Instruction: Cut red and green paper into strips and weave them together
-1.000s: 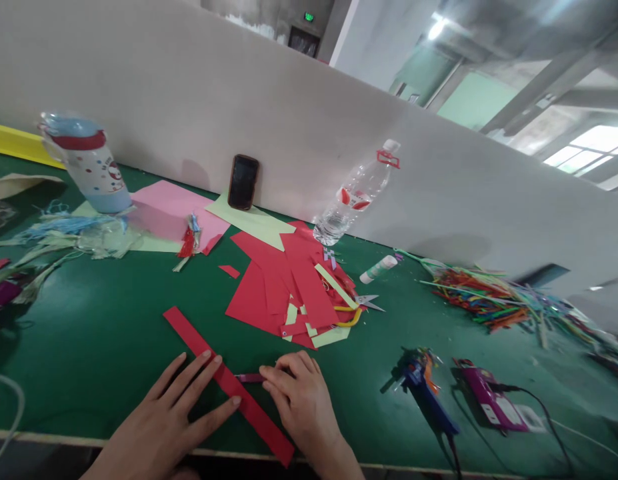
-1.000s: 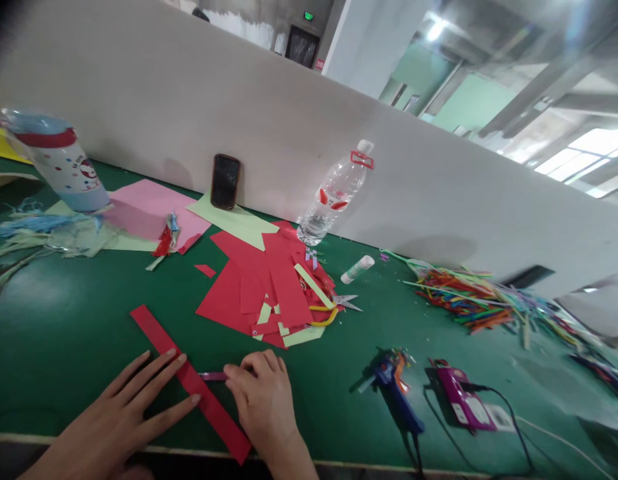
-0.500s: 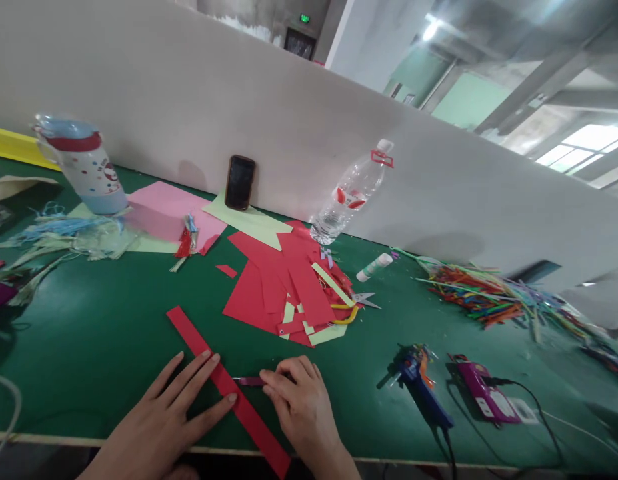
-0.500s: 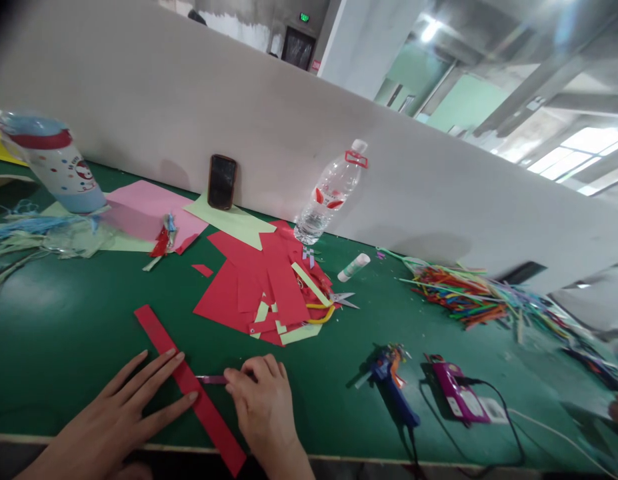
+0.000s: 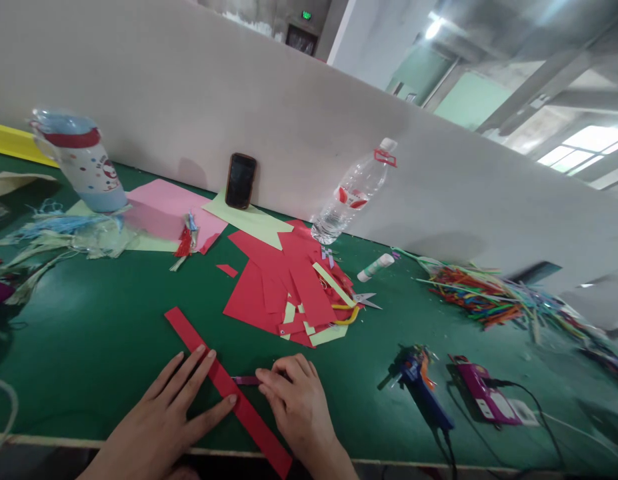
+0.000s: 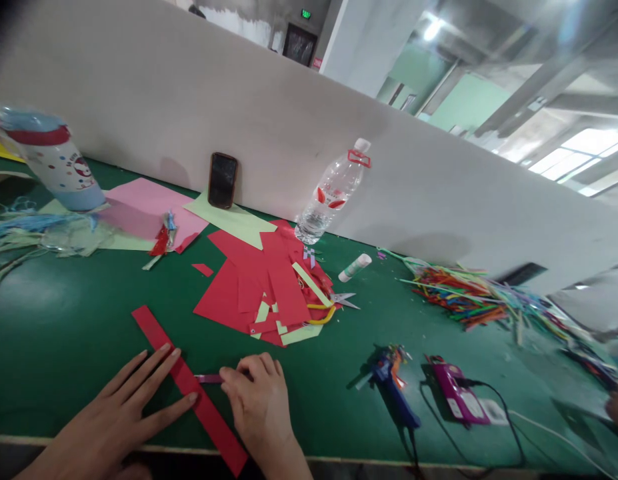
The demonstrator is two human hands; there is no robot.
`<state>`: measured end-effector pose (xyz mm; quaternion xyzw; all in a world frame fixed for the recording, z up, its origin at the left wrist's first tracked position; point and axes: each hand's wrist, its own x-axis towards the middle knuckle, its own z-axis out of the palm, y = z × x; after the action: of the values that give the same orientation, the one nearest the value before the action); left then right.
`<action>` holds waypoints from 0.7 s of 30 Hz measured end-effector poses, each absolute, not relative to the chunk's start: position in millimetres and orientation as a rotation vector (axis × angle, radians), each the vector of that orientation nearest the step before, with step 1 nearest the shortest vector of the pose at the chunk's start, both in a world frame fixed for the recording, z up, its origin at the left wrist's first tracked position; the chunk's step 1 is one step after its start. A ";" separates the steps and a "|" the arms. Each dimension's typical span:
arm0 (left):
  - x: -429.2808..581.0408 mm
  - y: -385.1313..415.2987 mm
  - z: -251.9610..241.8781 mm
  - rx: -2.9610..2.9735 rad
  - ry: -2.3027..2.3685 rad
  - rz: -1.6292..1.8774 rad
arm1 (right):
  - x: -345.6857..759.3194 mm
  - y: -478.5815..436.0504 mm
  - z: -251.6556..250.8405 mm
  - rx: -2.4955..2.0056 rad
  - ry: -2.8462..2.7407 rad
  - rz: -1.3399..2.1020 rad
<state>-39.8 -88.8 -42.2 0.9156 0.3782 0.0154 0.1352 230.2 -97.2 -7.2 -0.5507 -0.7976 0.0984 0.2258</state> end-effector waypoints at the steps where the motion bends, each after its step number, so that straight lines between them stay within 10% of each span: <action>1: -39.6 -88.9 -41.6 2.654 1.095 0.038 | 229.2 -96.7 -7.3 -1.519 -2.204 0.268; 21: -37.2 -87.6 -35.8 2.625 1.081 0.040 | 226.7 -86.6 -5.5 -1.510 -2.204 0.276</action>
<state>-37.2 -87.6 -35.8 0.9140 0.3764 0.0140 0.1506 226.7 -86.6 -5.5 -0.5478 -0.7994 0.0999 0.2257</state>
